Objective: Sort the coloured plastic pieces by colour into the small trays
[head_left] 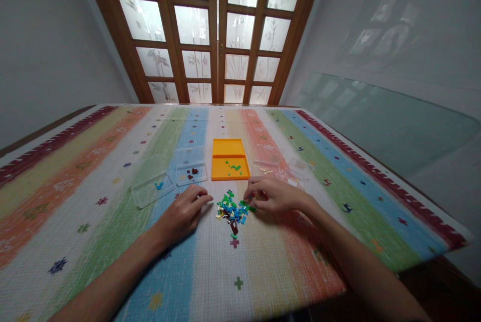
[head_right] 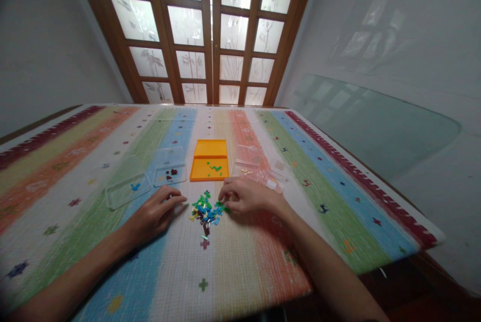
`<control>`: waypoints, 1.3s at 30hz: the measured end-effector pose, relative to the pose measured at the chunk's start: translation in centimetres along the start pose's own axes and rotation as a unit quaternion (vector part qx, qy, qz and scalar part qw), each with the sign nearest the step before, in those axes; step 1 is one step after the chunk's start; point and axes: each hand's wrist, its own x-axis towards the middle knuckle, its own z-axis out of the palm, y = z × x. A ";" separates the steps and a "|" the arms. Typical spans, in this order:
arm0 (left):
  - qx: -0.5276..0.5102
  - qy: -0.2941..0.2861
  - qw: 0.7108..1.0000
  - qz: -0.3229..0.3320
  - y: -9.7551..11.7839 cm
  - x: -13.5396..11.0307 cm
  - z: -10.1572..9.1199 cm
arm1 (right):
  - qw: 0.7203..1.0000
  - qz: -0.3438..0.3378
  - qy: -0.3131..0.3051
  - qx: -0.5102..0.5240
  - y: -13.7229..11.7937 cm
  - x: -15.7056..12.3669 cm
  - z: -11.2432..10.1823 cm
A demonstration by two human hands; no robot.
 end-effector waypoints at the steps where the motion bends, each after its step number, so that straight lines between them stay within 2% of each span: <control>1: 0.000 0.000 1.000 -0.001 0.0 0.0 0.0 | 1.000 0.003 -0.011 0.001 -0.2 0.0 0.0; 5: 0.004 0.004 1.000 0.002 0.1 0.0 -0.1 | 0.999 0.019 -0.038 -0.006 -0.3 -0.2 0.1; 11: 0.009 0.007 1.000 0.007 -0.1 -0.2 0.1 | 0.998 0.040 -0.037 -0.039 0.0 -0.3 0.8; 17: 0.020 0.008 1.000 0.004 -0.1 -0.4 0.2 | 0.995 0.037 -0.036 -0.091 -1.3 0.0 1.1; 22: 0.002 0.005 1.000 -0.002 0.1 -0.2 0.0 | 0.994 0.019 -0.025 -0.108 -1.4 0.3 1.3; 33: 0.001 0.003 1.000 -0.019 0.2 -0.2 0.1 | 0.995 0.028 0.008 -0.100 -0.5 0.3 1.4; 39: 0.016 0.004 1.000 -0.002 0.5 0.1 0.1 | 0.994 -0.031 0.051 -0.097 -2.1 0.8 2.3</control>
